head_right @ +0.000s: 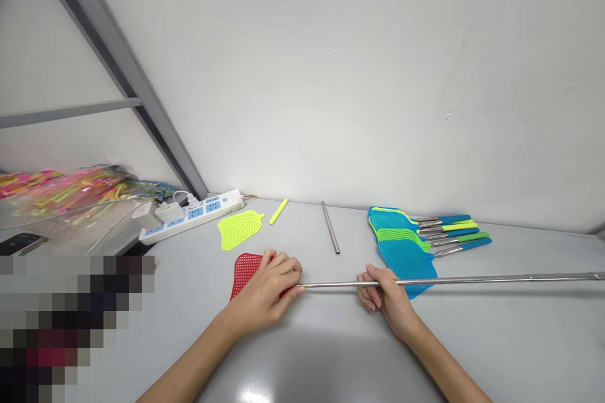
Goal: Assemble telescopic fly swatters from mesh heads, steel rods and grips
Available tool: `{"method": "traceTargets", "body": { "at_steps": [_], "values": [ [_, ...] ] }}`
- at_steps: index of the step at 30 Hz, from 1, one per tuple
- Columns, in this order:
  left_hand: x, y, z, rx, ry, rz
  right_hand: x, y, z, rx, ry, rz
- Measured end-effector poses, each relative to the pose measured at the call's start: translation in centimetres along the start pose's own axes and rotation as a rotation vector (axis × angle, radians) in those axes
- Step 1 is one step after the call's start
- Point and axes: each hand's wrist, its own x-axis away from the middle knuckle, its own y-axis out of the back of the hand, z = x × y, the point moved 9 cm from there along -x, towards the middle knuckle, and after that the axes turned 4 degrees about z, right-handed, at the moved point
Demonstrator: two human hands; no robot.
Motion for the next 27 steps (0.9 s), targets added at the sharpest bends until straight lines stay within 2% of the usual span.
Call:
{"method": "traceTargets", "body": {
  "at_steps": [15, 27],
  "values": [
    [0.0, 0.6, -0.5, -0.020, -0.014, -0.049, 0.1, -0.9, -0.7, 0.005, -0.041, 0.005],
    [0.0, 0.8, 0.7, 0.068, 0.019, -0.092, -0.1, -0.6, -1.3, 0.048, -0.078, 0.012]
  ]
}}
